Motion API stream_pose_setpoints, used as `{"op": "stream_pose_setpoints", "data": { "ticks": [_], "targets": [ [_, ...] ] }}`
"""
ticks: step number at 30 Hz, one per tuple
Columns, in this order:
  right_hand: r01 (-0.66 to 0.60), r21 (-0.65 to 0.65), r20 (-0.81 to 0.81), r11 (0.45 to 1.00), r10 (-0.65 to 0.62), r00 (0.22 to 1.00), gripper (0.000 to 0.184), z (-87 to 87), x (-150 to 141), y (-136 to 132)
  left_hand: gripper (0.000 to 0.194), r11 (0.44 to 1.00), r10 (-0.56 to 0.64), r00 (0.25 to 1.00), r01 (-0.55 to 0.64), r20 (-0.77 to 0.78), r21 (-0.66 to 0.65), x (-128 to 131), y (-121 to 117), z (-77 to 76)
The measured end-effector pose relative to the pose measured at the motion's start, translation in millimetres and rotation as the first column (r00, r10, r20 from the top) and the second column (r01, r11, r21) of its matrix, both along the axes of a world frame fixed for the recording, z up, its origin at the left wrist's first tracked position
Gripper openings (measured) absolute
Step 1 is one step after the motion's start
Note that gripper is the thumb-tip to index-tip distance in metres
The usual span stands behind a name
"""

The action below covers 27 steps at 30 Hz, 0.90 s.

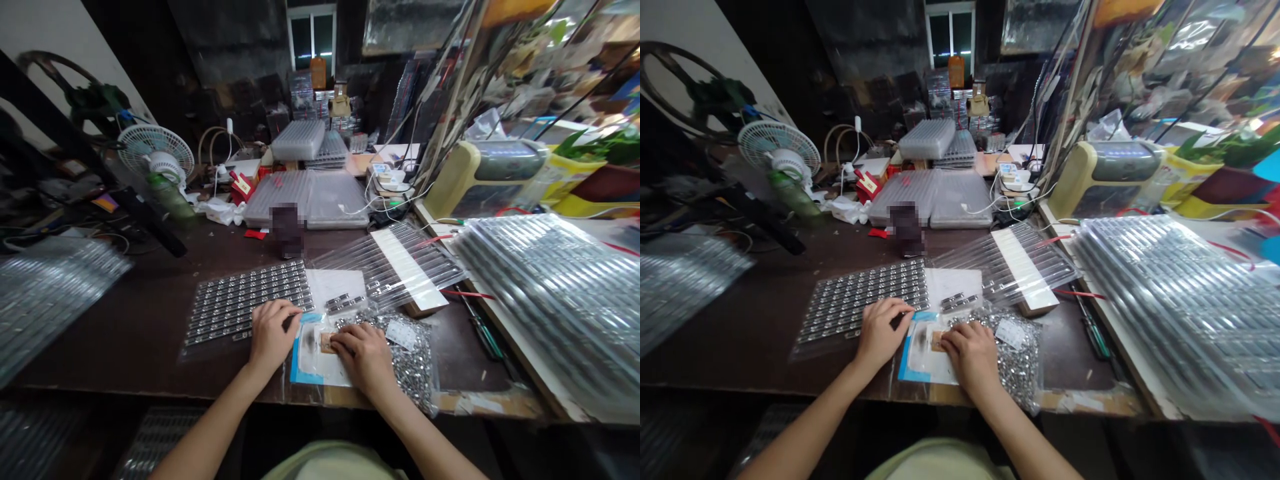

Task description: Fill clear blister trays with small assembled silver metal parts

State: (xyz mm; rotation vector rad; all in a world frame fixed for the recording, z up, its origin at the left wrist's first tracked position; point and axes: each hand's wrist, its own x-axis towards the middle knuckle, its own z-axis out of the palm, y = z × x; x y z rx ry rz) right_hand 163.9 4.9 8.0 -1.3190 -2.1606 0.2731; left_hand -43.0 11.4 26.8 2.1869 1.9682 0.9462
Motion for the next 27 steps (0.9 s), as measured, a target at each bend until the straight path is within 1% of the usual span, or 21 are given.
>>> {"op": "stream_pose_setpoints", "data": {
  "ticks": [2,5,8,10,12,15,17,19,23,25,27],
  "targets": [
    [-0.005,0.008,0.022,1.000,0.005,1.000,0.013,-1.3,-1,-1,0.010,0.995,-0.094,0.996,0.094,0.007,-0.036,21,19,4.7],
    [0.000,0.018,0.057,1.000,-0.001,0.998,0.011,-0.6,1,-1,0.005,0.984,-0.157,0.988,0.157,0.001,-0.088,47,45,6.7],
    [0.049,0.040,0.096,0.998,-0.053,0.994,0.011,5.0,13,-1,0.005,0.978,-0.163,0.986,0.165,0.027,-0.127,52,54,7.8],
    [0.102,0.051,0.146,0.993,-0.109,0.983,0.010,10.5,23,-1,0.005,0.979,-0.133,0.986,0.146,0.097,-0.139,45,50,10.1],
    [0.124,0.046,0.205,0.991,-0.131,0.970,0.009,15.5,32,-2,0.007,0.973,-0.110,0.966,0.153,0.235,-0.174,34,38,12.4],
    [0.108,0.032,0.268,0.994,-0.112,0.957,0.012,19.3,34,-4,0.021,0.930,-0.113,0.871,0.263,0.478,-0.259,21,15,10.8],
    [0.092,0.034,0.315,0.995,-0.098,0.944,0.015,19.1,29,-4,0.026,0.895,-0.109,0.810,0.332,0.576,-0.297,19,1,5.8],
    [0.075,0.040,0.382,0.996,-0.085,0.920,0.016,17.7,23,-3,0.024,0.887,-0.100,0.801,0.341,0.590,-0.312,20,-11,-0.6],
    [0.050,0.061,0.501,0.997,-0.074,0.862,0.013,14.4,14,-1,0.016,0.928,-0.078,0.859,0.248,0.506,-0.279,29,-19,-11.0],
    [0.046,0.062,0.519,0.997,-0.071,0.852,0.014,12.7,13,0,0.014,0.942,-0.078,0.871,0.223,0.485,-0.249,34,-19,-14.5],
    [0.053,0.057,0.485,0.997,-0.074,0.872,0.014,10.6,15,1,0.012,0.949,-0.112,0.875,0.235,0.471,-0.212,40,-18,-17.2]
  ]
}}
